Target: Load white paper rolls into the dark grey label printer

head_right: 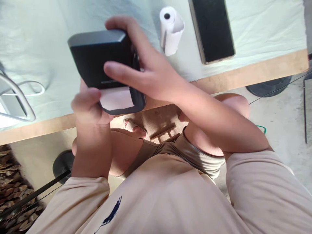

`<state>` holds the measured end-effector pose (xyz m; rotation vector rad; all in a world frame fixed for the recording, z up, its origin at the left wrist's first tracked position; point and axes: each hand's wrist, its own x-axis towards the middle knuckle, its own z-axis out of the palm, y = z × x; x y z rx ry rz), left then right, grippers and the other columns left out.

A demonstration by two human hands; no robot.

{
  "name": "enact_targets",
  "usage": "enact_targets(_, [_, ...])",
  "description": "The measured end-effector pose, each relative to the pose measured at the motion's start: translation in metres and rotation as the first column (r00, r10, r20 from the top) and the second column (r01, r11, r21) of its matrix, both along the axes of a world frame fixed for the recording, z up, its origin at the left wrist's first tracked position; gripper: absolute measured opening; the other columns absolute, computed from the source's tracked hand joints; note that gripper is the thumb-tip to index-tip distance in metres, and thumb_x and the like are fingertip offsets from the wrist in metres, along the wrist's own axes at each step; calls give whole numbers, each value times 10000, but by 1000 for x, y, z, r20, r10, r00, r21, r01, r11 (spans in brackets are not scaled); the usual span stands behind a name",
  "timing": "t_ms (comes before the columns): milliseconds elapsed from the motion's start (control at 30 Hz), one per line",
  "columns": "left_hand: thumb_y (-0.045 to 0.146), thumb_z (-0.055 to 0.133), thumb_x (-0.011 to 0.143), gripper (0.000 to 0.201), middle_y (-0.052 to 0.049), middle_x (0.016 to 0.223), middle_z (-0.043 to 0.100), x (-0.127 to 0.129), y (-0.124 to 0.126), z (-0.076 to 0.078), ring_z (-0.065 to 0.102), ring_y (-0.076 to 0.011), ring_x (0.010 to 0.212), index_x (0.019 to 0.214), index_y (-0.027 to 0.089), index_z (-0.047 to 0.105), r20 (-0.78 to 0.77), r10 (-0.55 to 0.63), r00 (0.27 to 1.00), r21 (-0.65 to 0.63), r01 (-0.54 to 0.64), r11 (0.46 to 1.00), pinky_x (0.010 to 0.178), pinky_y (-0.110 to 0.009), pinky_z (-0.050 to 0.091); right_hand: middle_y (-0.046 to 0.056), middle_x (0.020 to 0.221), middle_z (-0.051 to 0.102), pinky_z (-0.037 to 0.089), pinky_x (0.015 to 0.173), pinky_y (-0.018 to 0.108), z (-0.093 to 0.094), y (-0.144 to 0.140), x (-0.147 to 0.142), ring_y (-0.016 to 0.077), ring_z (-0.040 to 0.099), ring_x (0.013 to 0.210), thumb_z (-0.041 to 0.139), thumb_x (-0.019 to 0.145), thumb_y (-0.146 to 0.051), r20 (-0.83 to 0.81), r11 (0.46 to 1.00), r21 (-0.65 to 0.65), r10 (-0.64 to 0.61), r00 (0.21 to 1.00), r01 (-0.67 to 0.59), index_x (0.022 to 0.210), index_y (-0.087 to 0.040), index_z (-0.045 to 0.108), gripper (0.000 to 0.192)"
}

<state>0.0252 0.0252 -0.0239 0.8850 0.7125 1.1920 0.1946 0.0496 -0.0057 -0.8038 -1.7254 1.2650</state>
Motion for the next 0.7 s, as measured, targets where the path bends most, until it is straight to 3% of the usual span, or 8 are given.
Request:
enact_targets(100, [535,759,790,631,-63,1353,696,1,-4,7,247,-347,1639,1346,286,597,9,10,1000,-42,-9,999,1322,-531,380,88,1333,547,536,1119,301,5,-1,3,163,558,1261,680,834,-594,-26,1000,-10,28,999,-28,1343,-174,323,750])
enact_targets(167, [510,694,857,476,-63,1337,706,3,-7,9,216,-356,1647,1271,276,671,-21,30,999,-59,-31,998,1328,-535,369,92,1398,535,512,1154,283,8,-2,5,171,527,1335,723,825,-509,-8,998,-37,48,999,-49,1340,-175,333,727])
enact_targets(267, [544,568,934,407,-61,1335,699,5,-7,11,252,-352,1638,1184,262,720,2,30,1000,-76,-29,997,1306,-542,414,94,1460,516,500,1181,257,7,2,7,157,575,1283,724,832,-516,9,997,-53,49,999,-49,1369,-157,341,751])
enact_targets(400, [535,288,1052,528,7,1337,713,6,-3,11,364,-237,1598,1038,305,764,-13,51,999,-70,-52,996,1270,-416,480,129,1562,456,497,1204,280,1,9,12,173,503,1415,584,921,-589,20,998,31,-51,998,50,1453,-68,365,776])
enact_targets(500, [458,410,1035,387,32,1273,754,4,0,9,500,-229,1507,988,323,770,-54,141,989,-68,-144,987,1299,-381,441,89,1627,390,524,1189,340,7,9,21,192,453,1468,539,948,-588,114,989,148,-42,993,24,1537,-52,323,826])
enact_targets(600, [330,507,970,255,17,1119,786,2,4,6,615,-265,1394,882,336,746,-74,173,982,-142,-182,973,1297,-418,429,1,1619,414,572,1112,292,20,5,28,186,513,1416,624,907,-510,282,980,194,-16,959,-41,1547,-188,383,755])
enact_targets(700, [270,551,909,197,3,1048,771,2,7,7,630,-275,1369,819,337,713,-118,168,979,-221,-191,956,1243,-400,480,31,1460,541,593,1078,322,31,2,32,209,594,1273,717,830,-540,430,955,291,-178,885,51,1489,-189,490,780])
